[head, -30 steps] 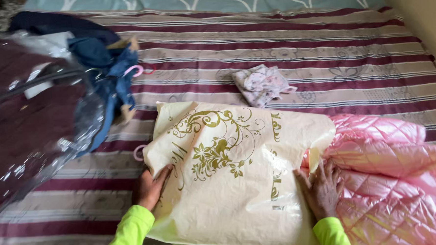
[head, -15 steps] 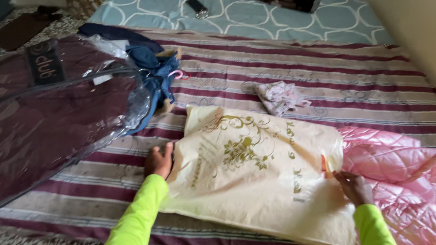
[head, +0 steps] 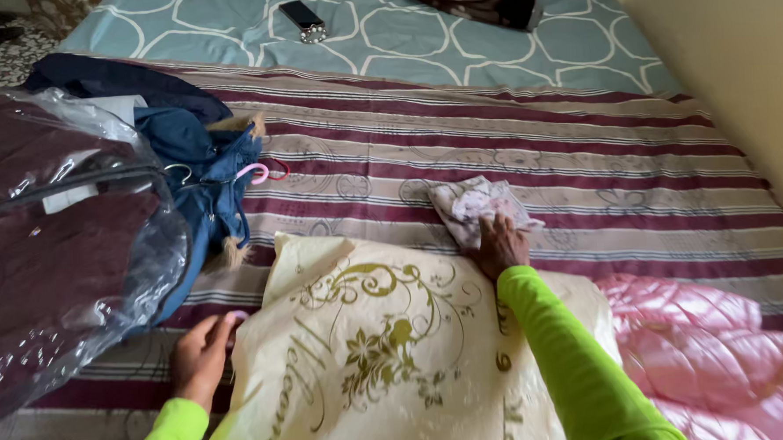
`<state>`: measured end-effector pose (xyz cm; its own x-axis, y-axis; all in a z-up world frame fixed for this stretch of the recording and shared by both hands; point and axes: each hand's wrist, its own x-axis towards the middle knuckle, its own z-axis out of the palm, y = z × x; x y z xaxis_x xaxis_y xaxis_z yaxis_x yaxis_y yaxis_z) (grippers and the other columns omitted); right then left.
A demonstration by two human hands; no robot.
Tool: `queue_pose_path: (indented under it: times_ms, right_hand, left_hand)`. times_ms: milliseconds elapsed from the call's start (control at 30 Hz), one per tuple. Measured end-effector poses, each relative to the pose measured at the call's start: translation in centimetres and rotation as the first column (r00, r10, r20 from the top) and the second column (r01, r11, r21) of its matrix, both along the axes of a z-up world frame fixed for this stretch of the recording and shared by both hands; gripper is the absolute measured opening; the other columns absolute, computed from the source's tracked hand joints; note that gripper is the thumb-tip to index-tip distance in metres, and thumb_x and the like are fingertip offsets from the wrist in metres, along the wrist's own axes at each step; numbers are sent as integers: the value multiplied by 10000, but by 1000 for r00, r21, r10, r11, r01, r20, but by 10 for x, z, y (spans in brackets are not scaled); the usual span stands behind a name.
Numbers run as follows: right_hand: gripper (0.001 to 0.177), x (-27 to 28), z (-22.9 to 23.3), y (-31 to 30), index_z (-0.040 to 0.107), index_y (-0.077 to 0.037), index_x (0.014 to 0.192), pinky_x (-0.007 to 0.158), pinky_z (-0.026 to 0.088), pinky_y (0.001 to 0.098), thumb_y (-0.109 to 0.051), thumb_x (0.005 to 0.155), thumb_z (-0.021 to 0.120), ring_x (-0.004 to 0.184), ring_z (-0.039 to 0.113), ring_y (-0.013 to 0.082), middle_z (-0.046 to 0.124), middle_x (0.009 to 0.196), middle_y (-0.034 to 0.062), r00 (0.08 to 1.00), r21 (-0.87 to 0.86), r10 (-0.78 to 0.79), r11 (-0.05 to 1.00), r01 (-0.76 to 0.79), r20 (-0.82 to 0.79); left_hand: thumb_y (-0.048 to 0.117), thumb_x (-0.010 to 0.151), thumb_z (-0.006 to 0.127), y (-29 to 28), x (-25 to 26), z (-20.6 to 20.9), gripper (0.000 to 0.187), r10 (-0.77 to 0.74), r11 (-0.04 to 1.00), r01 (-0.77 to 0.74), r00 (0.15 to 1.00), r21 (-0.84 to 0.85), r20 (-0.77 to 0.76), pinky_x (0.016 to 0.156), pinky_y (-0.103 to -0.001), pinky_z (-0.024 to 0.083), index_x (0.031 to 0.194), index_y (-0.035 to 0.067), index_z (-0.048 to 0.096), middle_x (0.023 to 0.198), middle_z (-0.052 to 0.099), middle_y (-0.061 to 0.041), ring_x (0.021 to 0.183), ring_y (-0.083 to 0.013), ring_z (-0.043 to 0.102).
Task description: The person wipes the surface of several plastic garment bags containing clothes using a cloth. They handle a blue bag and a beige bag, wiping them on a bed, then hang the blue bag on a hanger and place it in a closet.
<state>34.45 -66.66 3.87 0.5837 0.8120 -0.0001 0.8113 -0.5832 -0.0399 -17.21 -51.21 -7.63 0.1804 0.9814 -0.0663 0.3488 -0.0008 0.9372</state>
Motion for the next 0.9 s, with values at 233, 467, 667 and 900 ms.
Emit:
queue_pose_path:
  times_ms: [233,467,667,900]
  right_hand:
    - [260,37,-65,6,728,-208,1179,890,579,488,-273,956,612,1132,687,346,730,1196,128,995,212,-45,977,26,86]
    - [244,-24,104,-56,725,-61,1152,700,587,459,-130,926,662,760,729,347,738,982,177,967,667,239,707,-235,87]
    - [291,-162,240,-135,771,-150,1128,666,600,391,-121,843,721,794,741,252,779,1026,63,639,426,754,533,-731,153]
    - [324,-177,315,-191,713,-82,1151,700,646,354,-26,850,607,807,766,234,775,1040,127,593,513,795,458,-726,129]
  left_hand:
    - [424,969,675,-2,3,-16,404,10,992,-44,964,-120,-267,815,-348,533,1166,93,794,945,797,-113,864,-217,721]
    - [312,858,781,-48,23,111,780,91,940,-74,995,333,-34,1020,-389,493,1508,7,475,1400,624,-209,1245,-313,628]
    - [454,668,904,-148,97,252,1194,-410,406,380,889,831,-206,1212,-479,275,1563,26,241,1572,372,-243,1476,-416,340]
    - [400,853,782,-200,126,307,528,-725,627,688,687,365,-51,905,-328,550,1223,26,727,1080,775,-119,998,-213,733]
